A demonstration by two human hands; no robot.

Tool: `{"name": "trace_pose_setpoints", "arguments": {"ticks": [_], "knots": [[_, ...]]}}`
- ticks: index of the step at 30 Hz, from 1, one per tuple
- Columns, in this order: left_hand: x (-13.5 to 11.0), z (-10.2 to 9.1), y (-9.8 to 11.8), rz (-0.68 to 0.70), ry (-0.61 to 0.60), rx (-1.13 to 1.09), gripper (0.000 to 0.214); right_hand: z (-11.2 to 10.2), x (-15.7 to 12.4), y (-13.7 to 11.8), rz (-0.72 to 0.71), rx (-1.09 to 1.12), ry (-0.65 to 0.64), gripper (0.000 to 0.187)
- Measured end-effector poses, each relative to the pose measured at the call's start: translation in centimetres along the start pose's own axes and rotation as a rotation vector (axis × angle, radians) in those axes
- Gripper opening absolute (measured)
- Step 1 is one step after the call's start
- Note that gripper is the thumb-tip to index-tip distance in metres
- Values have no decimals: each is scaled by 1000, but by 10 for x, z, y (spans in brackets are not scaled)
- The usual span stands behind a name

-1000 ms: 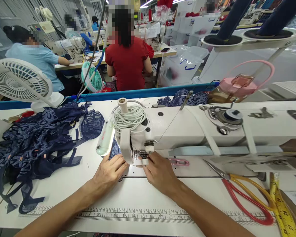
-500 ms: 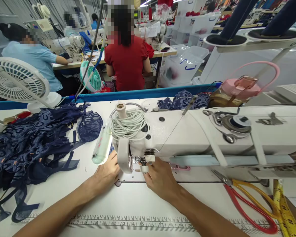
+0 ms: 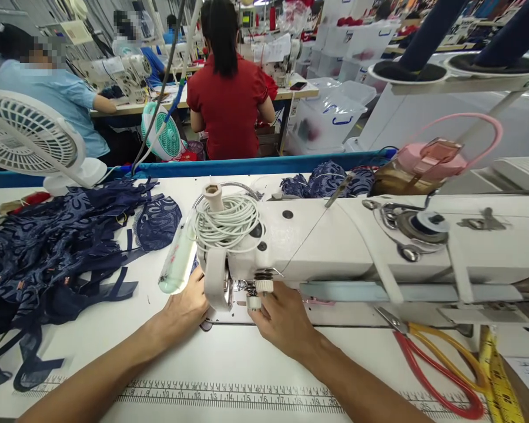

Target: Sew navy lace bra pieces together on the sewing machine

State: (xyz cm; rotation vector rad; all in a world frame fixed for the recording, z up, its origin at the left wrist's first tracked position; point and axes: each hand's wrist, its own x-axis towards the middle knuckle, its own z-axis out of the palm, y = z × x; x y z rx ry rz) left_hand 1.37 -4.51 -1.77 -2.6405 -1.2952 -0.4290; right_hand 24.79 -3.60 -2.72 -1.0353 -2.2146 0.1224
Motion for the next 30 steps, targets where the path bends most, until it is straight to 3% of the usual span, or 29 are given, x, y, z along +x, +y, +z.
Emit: {"name": "trace_pose_setpoints", "arguments": {"ticks": [5,17,22,30], "knots": [[2,-3,1,11,-7,22,41,-4,4,0,-97,61,200,16],[4,-2,2,-1,-42,31,42,-9,8,3,-118,110,221,9],[2,0,-1,-13,-22,-51,42,-10,16,-1,-68,81,243,27],[4,-6,-1,-31,20,-160,52,-11,15,-5,-53,115,225,23]]}}
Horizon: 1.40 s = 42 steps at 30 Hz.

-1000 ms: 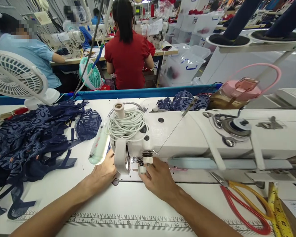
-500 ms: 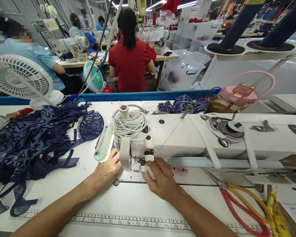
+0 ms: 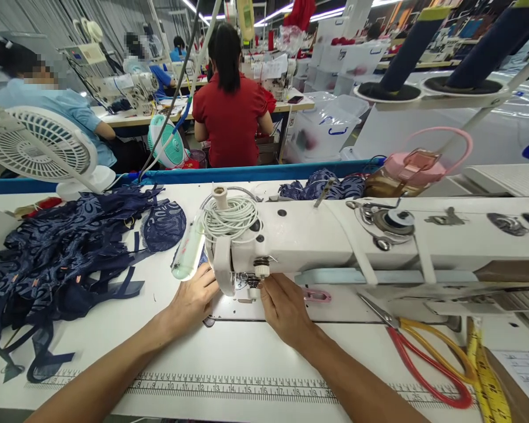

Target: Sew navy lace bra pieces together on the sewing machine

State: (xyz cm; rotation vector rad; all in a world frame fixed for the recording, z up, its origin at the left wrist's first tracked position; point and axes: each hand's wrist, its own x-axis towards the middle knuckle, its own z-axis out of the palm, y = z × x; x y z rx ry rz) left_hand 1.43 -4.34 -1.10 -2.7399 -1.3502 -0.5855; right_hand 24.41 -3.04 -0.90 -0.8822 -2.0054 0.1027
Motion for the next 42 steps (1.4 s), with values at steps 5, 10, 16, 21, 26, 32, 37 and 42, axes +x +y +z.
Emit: {"name": "trace_pose_setpoints", "arguments": {"ticks": [5,10,16,21,26,32,37,42], "knots": [[-2,-2,6,11,24,14,49,-1,-1,1,0,18,-21,20],[-5,0,6,10,9,48,51,-2,-4,2,-29,16,-30,18],[-4,2,5,-8,-1,83,47,-3,-3,1,-32,14,-55,16],[-3,4,2,-21,-9,64,44,-3,-1,4,-27,-71,-19,23],[-1,2,-1,4,4,24,54,-1,-1,6,-26,-76,-14,22],[-2,0,2,-47,61,-34,35,0,-1,3,-28,-44,-13,19],[3,5,0,-86,94,38,17,4,-2,4,-23,-55,-23,17],[3,7,-1,-81,80,108,24,8,-5,7,-20,-82,-19,17]]}}
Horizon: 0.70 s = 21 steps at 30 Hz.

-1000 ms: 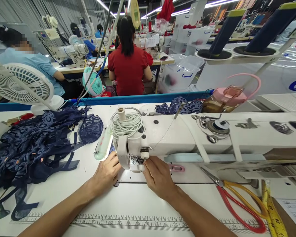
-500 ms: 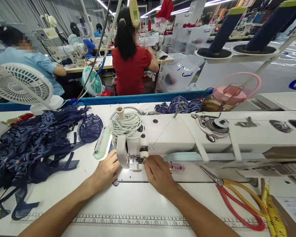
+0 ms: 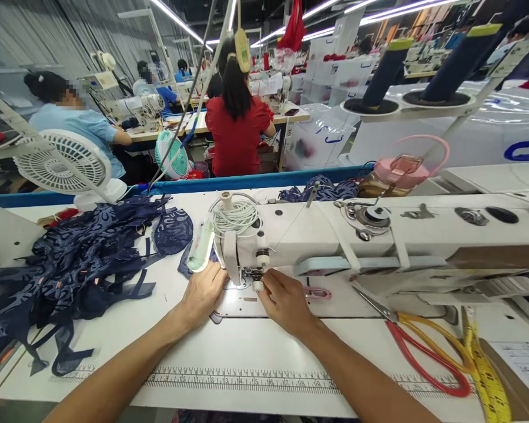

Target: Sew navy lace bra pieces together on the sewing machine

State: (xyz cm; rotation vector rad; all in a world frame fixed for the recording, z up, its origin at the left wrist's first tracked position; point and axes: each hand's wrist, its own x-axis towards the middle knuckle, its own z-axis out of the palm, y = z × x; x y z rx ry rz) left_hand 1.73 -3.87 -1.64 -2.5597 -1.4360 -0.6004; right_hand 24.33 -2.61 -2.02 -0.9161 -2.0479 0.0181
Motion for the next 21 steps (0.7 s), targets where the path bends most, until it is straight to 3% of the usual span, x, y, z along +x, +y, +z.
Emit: {"name": "trace_pose_setpoints", "arguments": {"ticks": [9,14,17,21], "knots": [[-40,-32,10,-60,66,-144,28,-6,1,-17,-144,24,12,12],[-61,-40,25,-189,194,-454,14,-10,5,-47,-186,250,-159,36],[-66,-43,31,-214,222,-531,15,-6,8,-59,-41,459,-261,34],[-68,-44,35,-250,261,-602,9,1,11,-71,373,877,-479,28]]}}
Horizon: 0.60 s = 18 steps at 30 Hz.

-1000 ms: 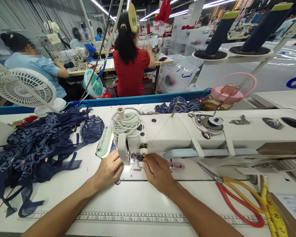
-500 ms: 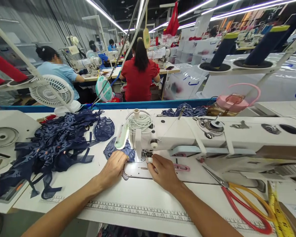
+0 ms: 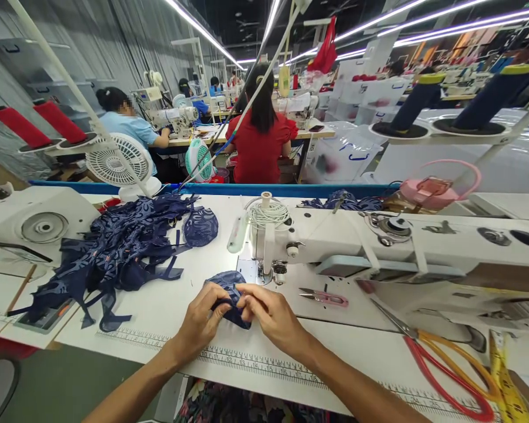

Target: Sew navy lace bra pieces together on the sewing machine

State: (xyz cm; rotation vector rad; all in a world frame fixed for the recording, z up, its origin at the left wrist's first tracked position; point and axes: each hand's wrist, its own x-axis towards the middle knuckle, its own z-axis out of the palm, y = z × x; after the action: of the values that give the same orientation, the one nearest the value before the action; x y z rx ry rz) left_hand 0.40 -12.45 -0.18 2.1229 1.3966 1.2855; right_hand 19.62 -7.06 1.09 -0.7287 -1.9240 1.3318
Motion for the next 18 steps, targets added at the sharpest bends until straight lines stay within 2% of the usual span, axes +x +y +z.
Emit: {"name": "trace_pose_setpoints", "arguments": {"ticks": [3,6,10,13,18], "knots": [[-1,0,4,-32,0,-65,11,7,3,-6,191,292,-119,32],[-2,-2,8,-107,-11,-102,10,10,3,-9,238,343,-147,32],[-3,-6,13,-245,-54,-111,14,12,-1,-8,140,198,-61,24],[-3,-6,15,-341,-62,-200,7,14,-4,-8,59,13,26,18],[-2,-5,23,-371,-17,-290,9,18,-4,-8,15,-127,143,19]]}}
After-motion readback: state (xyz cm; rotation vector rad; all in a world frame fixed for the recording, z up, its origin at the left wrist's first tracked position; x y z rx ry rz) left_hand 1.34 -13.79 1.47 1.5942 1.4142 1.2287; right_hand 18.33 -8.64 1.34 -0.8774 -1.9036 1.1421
